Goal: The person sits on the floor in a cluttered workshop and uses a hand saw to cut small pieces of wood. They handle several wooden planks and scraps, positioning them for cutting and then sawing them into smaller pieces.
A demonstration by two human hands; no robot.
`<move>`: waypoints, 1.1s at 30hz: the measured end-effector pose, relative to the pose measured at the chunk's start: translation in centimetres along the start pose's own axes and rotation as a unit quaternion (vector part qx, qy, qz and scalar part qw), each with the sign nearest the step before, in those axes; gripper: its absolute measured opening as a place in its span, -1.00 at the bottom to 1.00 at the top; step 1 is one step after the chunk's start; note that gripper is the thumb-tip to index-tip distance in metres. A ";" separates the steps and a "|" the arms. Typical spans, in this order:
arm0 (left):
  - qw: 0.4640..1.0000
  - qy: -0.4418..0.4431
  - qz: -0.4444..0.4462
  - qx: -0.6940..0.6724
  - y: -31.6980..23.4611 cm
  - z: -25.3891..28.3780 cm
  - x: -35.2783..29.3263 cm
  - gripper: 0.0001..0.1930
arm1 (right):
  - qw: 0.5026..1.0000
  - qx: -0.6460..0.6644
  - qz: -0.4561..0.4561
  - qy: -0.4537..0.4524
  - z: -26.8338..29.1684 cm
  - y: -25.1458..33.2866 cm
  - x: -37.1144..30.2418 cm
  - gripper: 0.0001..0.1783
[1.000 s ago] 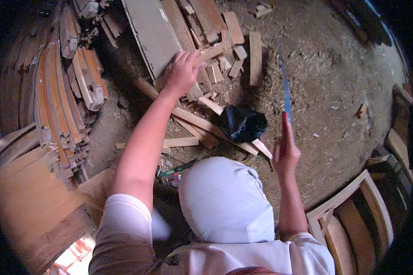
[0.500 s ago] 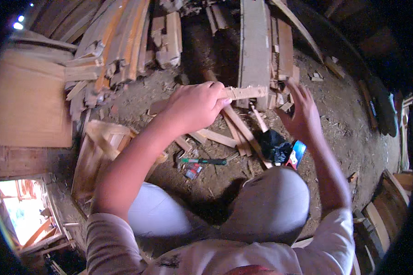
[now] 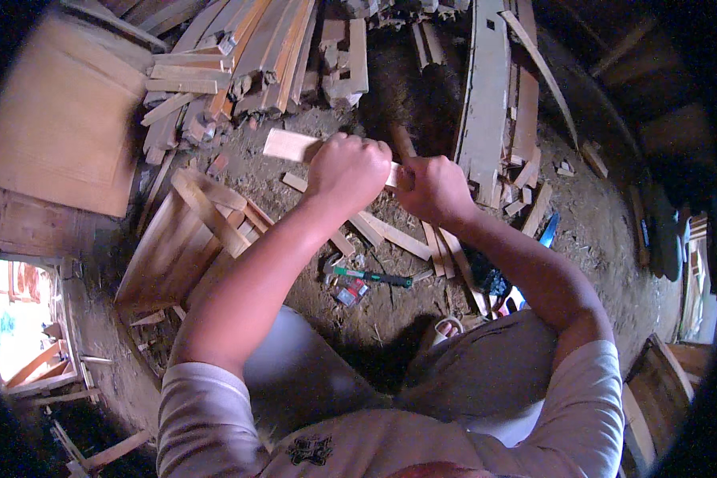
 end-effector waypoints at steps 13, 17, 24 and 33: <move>0.982 0.116 0.135 -0.064 1.2 -1.7 0.0 -0.89 | 1.000 0.006 0.003 0.027 -0.8 -0.6 0.7 -0.79; 0.983 0.114 0.128 -0.069 1.6 -2.1 -0.6 -0.88 | 0.998 0.024 -0.002 0.052 -1.7 -0.6 0.8 -0.79; 0.980 0.136 0.118 -0.082 1.2 -2.8 -1.0 -0.88 | 0.995 0.070 -0.023 0.064 -2.8 -0.8 -0.4 -0.79; 0.972 0.175 0.124 -0.098 0.8 -5.2 -1.2 -0.86 | 0.988 0.076 -0.020 0.130 -4.7 -1.9 -0.9 -0.76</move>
Point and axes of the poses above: each hand's wrist, its own x-axis towards the middle knuckle, its own z-axis out of the back of the hand, y = z × x, the point moved 8 cm from there along x, towards the middle knuckle, and after that the axes turned 13 degrees about z, right-handed, at the moved point
